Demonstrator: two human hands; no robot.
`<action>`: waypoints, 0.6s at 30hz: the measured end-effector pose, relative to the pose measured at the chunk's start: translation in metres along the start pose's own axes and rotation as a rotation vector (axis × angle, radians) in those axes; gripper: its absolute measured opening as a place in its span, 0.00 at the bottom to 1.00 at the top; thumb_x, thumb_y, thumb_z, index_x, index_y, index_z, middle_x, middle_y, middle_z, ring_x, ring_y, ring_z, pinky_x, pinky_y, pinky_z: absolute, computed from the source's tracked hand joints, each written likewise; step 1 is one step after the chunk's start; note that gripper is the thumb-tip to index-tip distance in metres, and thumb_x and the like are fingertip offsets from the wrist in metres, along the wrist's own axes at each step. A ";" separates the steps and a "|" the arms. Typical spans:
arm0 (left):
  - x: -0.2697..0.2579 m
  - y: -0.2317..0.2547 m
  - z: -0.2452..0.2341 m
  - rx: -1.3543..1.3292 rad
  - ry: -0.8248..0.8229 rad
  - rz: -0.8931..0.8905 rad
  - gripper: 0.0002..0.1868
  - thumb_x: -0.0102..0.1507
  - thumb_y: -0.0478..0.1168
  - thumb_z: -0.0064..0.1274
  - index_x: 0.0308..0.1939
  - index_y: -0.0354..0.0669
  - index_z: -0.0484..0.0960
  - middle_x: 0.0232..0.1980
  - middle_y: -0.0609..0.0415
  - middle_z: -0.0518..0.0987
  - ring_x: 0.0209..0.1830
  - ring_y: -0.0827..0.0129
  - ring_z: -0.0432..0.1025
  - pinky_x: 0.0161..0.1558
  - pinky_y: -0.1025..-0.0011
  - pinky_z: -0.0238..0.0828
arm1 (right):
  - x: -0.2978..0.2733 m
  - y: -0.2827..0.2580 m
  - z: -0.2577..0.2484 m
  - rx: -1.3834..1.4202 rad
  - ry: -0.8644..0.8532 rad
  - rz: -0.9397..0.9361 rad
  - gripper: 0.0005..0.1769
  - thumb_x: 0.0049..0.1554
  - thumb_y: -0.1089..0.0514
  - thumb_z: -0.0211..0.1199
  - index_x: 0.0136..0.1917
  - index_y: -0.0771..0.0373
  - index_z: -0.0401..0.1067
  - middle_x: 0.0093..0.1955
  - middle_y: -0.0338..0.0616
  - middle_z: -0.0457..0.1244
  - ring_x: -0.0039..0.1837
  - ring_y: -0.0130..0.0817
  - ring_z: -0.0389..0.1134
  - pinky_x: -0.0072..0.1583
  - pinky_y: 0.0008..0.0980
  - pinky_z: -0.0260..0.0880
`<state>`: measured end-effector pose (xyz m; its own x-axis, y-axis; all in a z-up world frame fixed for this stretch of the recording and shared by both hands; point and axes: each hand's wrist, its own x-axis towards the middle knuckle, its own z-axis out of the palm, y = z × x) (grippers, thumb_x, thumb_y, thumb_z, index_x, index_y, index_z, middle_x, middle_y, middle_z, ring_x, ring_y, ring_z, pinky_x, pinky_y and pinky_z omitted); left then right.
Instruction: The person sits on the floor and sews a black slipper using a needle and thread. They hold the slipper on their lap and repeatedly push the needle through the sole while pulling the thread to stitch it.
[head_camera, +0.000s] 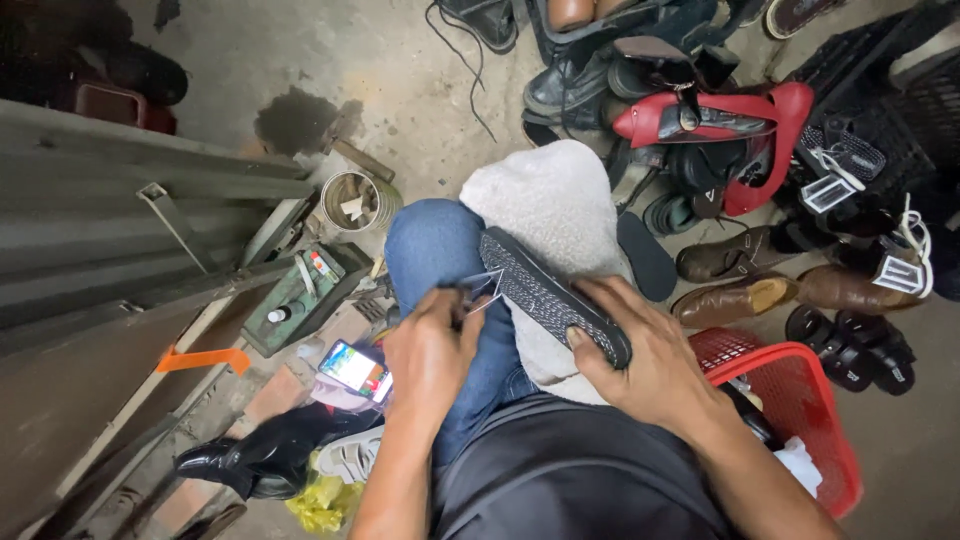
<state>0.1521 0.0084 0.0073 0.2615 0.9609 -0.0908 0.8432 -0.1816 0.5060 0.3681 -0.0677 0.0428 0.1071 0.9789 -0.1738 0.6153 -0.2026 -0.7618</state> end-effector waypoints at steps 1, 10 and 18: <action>0.004 0.006 0.000 -0.018 -0.009 0.009 0.12 0.61 0.50 0.61 0.31 0.47 0.82 0.27 0.51 0.80 0.30 0.46 0.78 0.30 0.50 0.73 | -0.001 0.000 -0.001 -0.015 -0.004 0.017 0.24 0.54 0.44 0.59 0.60 0.57 0.75 0.51 0.51 0.69 0.52 0.59 0.73 0.50 0.55 0.71; 0.013 0.001 0.014 -0.500 -0.087 -0.014 0.02 0.60 0.37 0.57 0.33 0.45 0.83 0.28 0.52 0.77 0.33 0.55 0.76 0.35 0.59 0.74 | -0.001 0.004 0.000 -0.083 -0.056 0.132 0.21 0.55 0.36 0.59 0.39 0.56 0.71 0.30 0.50 0.65 0.38 0.53 0.71 0.41 0.46 0.68; -0.033 -0.114 -0.065 -1.442 0.046 -0.188 0.07 0.58 0.31 0.52 0.25 0.40 0.75 0.22 0.55 0.70 0.19 0.69 0.64 0.63 0.67 0.63 | -0.005 0.005 0.005 -0.139 0.077 -0.065 0.26 0.52 0.48 0.62 0.56 0.70 0.74 0.52 0.54 0.72 0.49 0.51 0.74 0.51 0.41 0.72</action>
<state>0.0165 0.0112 0.0083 0.1645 0.9571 -0.2384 -0.3396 0.2819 0.8973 0.3662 -0.0740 0.0370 0.1198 0.9900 -0.0749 0.7244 -0.1388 -0.6753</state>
